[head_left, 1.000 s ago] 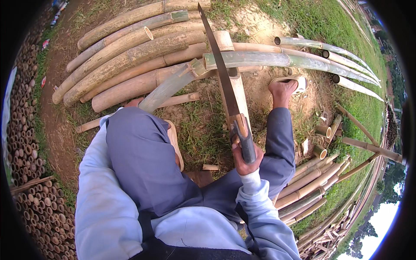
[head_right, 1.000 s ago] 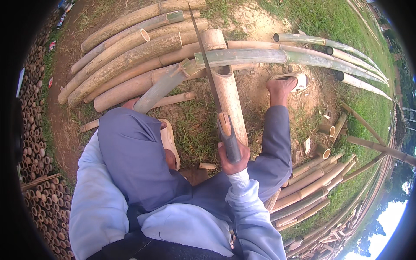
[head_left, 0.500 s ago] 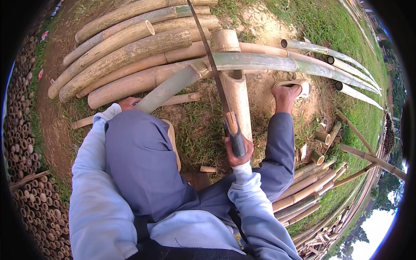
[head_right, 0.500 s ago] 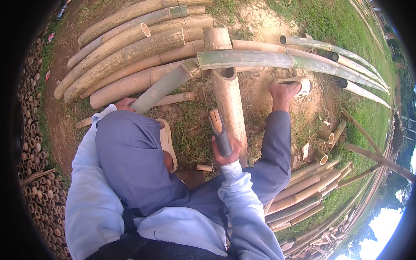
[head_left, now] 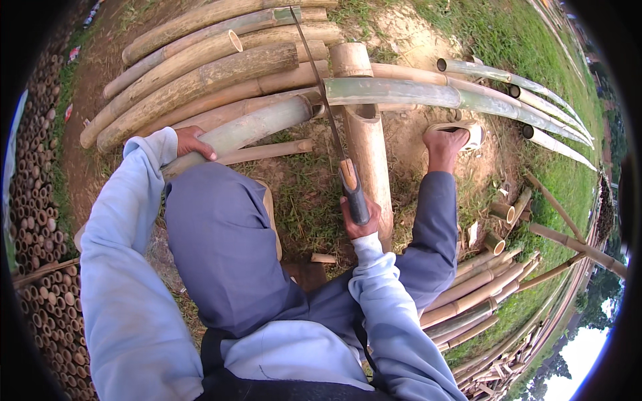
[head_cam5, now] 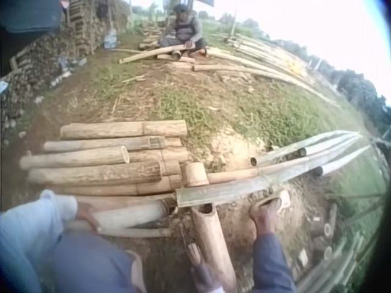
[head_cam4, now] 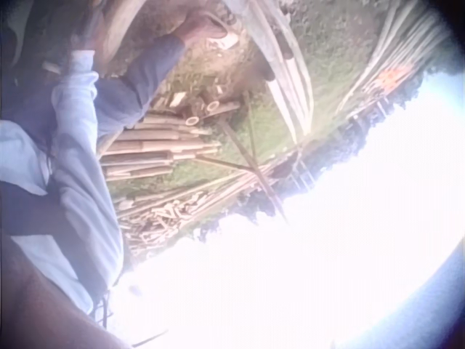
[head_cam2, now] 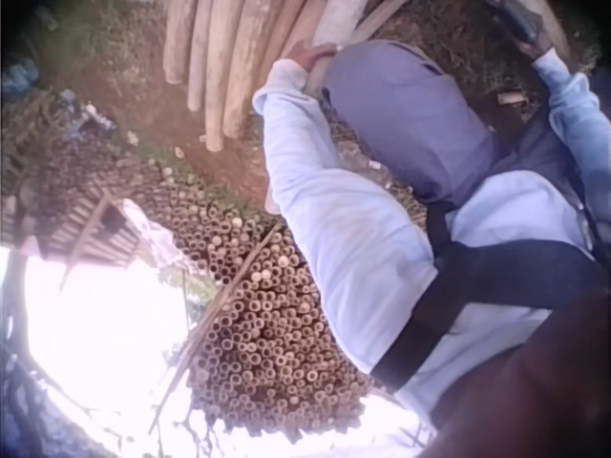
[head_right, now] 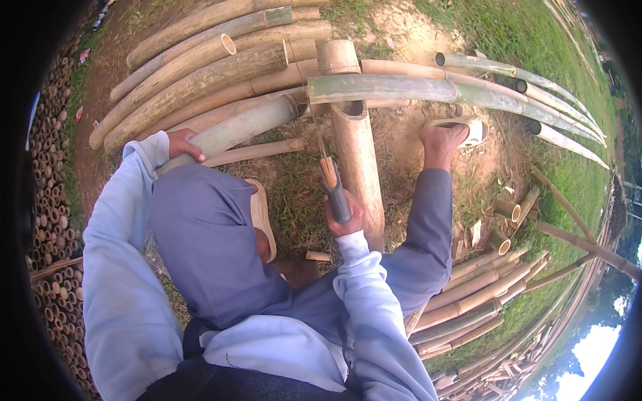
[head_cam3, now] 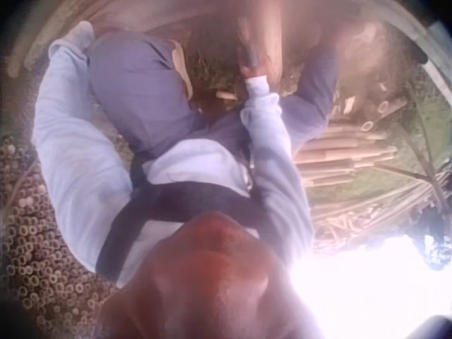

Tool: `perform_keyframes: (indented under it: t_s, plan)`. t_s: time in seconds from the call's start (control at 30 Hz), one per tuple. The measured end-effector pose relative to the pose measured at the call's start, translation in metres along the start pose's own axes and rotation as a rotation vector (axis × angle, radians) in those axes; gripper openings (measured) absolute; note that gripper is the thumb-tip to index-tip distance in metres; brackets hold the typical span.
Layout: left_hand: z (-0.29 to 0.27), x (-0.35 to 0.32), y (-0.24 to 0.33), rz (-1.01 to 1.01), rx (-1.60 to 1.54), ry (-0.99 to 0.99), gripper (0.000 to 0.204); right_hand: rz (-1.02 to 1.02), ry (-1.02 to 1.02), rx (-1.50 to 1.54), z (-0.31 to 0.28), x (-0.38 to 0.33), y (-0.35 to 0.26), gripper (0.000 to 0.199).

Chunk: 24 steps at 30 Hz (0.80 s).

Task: The person sits on the ground and uses a hand saw to cut bamboo poles into shorter sections. They repeatedly position a pole on a makeshift sawhorse, saw through it, and move the cut piece aside.

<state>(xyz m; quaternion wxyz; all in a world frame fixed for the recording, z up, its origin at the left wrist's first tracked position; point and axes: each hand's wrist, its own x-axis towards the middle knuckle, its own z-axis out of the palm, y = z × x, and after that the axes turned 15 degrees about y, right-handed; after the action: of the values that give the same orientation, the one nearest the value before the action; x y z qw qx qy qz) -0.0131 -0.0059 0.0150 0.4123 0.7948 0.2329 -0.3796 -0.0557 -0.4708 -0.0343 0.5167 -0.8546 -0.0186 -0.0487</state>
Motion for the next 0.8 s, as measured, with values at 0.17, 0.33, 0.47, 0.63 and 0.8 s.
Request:
perform_keyframes:
  t_s: [0.17,0.33,0.47,0.63,0.8]
  plan:
    - [-0.004,-0.011,-0.005,-0.046,0.086,0.028,0.071,0.044,-0.089,-0.032,0.002,-0.025,0.025,0.016]
    - [-0.028,-0.024,-0.044,0.036,0.251,-0.017,0.067,0.072,-0.021,-0.140,-0.051,-0.058,0.003,0.014]
    - [-0.042,-0.077,-0.041,0.243,0.358,0.239,0.074,-0.053,-0.065,-0.169,-0.061,-0.054,-0.038,0.013]
    - [-0.069,-0.067,-0.041,0.306,0.541,0.768,0.073,-0.124,-0.025,-0.085,-0.081,-0.055,-0.090,0.016]
    - [-0.112,0.000,0.020,0.270,0.769,0.894,0.080,-0.143,0.070,-0.218,-0.094,-0.055,-0.123,0.018]
